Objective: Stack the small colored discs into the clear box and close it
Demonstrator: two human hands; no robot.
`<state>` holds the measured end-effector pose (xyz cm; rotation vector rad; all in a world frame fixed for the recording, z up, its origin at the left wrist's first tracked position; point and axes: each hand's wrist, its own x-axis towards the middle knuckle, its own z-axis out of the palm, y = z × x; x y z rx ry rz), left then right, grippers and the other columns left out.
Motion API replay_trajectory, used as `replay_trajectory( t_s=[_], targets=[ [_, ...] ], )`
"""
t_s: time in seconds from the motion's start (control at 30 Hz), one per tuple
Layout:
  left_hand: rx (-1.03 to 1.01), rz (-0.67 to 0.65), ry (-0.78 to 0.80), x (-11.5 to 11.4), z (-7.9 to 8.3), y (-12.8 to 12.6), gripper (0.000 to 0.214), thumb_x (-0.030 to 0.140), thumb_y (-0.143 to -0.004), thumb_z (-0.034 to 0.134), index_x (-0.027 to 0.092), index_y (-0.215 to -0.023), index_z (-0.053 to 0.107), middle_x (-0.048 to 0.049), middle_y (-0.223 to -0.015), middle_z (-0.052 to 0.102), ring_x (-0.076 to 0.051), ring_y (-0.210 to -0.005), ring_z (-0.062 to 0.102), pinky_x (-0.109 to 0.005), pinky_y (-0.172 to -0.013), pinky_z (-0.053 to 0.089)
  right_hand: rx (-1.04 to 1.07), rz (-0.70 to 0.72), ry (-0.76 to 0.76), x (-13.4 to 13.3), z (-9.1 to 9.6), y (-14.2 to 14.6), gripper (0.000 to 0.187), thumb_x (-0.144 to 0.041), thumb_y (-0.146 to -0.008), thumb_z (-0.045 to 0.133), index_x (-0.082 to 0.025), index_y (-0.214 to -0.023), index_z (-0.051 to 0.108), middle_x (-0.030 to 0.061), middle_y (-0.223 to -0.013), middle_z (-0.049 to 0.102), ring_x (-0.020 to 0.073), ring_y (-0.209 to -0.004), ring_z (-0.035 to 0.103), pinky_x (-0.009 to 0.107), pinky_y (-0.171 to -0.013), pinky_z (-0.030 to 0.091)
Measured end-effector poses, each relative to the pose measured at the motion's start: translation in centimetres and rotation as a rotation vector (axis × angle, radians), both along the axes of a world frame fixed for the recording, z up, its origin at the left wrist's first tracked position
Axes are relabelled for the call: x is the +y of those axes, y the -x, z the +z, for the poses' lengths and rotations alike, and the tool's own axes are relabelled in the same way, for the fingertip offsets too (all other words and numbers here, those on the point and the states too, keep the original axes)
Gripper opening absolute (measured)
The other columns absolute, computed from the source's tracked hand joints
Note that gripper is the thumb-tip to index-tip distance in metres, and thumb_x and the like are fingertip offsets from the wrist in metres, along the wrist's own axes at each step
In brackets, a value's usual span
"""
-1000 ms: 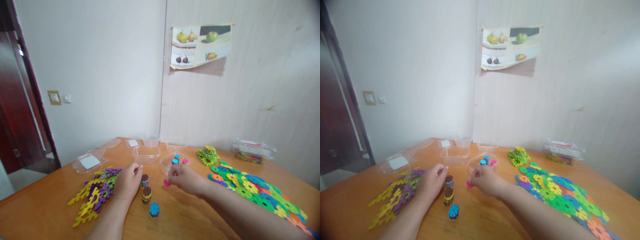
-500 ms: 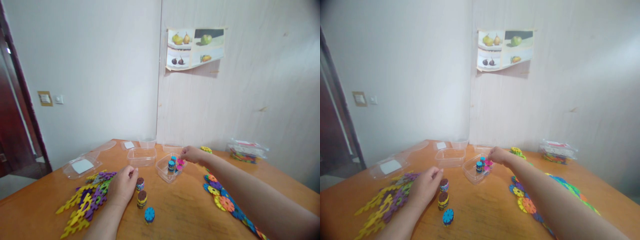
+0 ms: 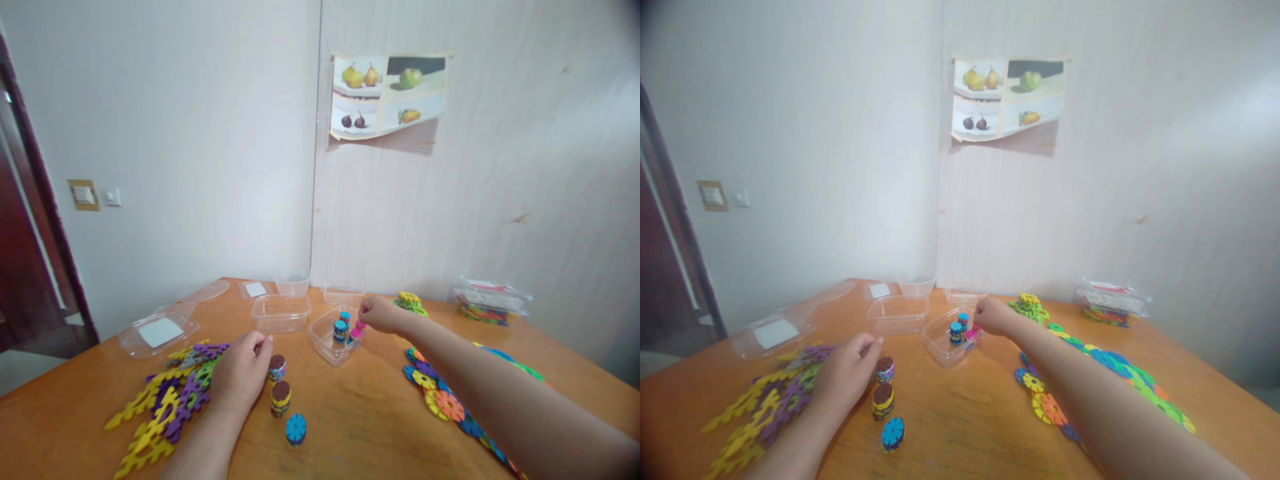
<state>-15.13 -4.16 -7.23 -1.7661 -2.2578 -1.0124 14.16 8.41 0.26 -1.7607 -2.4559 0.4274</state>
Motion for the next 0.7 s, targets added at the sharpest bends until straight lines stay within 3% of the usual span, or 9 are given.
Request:
replay_trajectory(
  t_s=[0.17, 0.33, 0.7],
  targets=[
    [-0.002, 0.002, -0.004, 0.1, -0.1, 0.1, 0.033, 0.047, -0.091, 0.040, 0.023, -0.075, 0.057, -0.0001, -0.074, 0.066, -0.015, -0.069, 0.056, -0.025, -0.056, 0.023, 0.000, 0.140, -0.071, -2.0, 0.6, -1.1, 0.017, -0.023, -0.080, 0.062, -0.017, -0.093, 0.070, 0.0007, -0.082, 0.066, 0.0151, -0.076, 0.059, 0.023, -0.061, 0.040],
    [-0.005, 0.014, 0.002, 0.2, -0.1, 0.1, 0.033, 0.048, -0.091, 0.041, 0.024, -0.074, 0.057, -0.0001, -0.075, 0.066, -0.016, -0.068, 0.056, -0.025, -0.056, 0.023, -0.028, 0.187, -0.113, -3.4, 0.7, -1.5, 0.030, -0.022, -0.073, 0.062, -0.022, -0.101, 0.070, 0.0003, -0.079, 0.064, 0.0141, -0.069, 0.055, 0.022, -0.057, 0.033],
    [-0.021, -0.002, -0.012, 0.1, 0.0, 0.1, 0.034, 0.047, -0.091, 0.041, 0.023, -0.074, 0.057, -0.0010, -0.074, 0.065, -0.016, -0.068, 0.056, -0.025, -0.056, 0.024, -0.040, 0.264, -0.150, -7.2, 0.4, -0.6, 0.014, -0.030, -0.074, 0.065, -0.025, -0.085, 0.071, -0.0018, -0.075, 0.066, 0.0131, -0.063, 0.054, 0.023, -0.054, 0.027]
  ],
)
